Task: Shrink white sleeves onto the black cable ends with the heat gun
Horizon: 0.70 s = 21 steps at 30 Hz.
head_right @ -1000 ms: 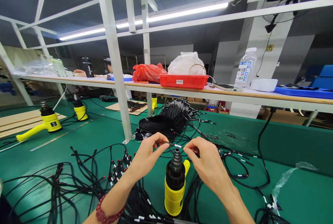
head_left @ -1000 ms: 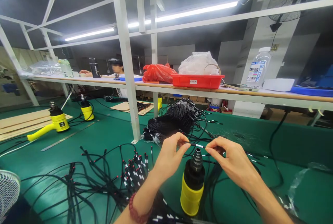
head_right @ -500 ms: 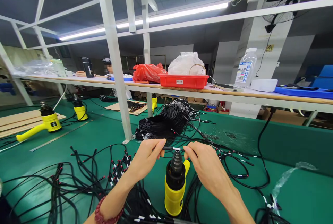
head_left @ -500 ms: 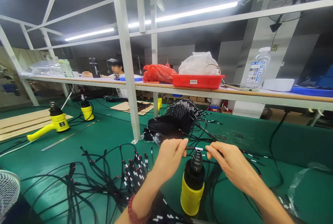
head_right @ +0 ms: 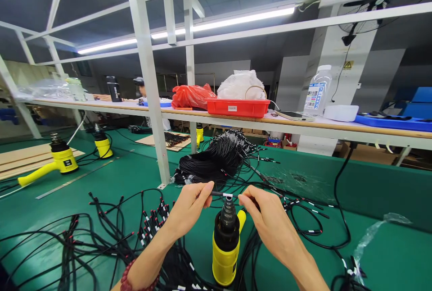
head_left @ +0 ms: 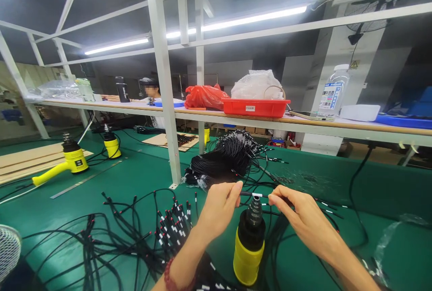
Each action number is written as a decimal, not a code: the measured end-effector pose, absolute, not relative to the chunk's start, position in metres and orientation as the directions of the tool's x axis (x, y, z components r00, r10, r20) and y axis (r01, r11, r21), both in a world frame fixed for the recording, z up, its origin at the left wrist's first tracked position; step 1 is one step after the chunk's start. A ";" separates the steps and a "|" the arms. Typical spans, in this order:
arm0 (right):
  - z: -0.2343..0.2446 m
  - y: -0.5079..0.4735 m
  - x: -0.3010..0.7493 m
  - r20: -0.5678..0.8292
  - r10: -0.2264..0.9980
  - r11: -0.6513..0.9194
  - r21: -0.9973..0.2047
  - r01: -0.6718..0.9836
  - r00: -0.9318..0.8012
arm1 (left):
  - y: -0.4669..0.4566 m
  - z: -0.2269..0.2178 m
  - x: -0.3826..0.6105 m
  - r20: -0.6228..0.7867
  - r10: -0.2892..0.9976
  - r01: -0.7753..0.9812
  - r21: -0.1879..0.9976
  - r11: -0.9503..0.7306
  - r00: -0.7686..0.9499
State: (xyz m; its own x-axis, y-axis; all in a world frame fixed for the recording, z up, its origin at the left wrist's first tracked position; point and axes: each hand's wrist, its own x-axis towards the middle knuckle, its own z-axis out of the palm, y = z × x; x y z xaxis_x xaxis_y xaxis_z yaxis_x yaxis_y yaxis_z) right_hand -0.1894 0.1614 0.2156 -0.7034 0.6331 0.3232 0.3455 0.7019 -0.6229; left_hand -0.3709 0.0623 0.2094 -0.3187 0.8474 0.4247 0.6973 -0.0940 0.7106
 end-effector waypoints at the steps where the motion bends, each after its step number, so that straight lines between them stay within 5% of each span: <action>1: 0.216 0.162 -0.190 0.322 0.641 0.699 -0.620 0.356 -0.697 | 0.062 0.210 -0.371 0.428 0.847 0.693 0.714 -0.103 -0.315; 21: 0.217 0.159 -0.195 0.344 0.637 0.701 -0.631 0.333 -0.690 | 0.064 0.208 -0.372 0.420 0.838 0.610 0.780 -0.139 -0.347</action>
State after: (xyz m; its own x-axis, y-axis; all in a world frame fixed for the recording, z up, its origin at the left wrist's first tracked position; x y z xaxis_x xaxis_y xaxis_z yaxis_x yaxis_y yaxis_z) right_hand -0.1948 0.1591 0.2170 -0.6899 0.6370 0.3438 0.3328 0.7009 -0.6308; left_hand -0.3719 0.0637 0.2084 -0.3469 0.8383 0.4205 0.6104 -0.1386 0.7799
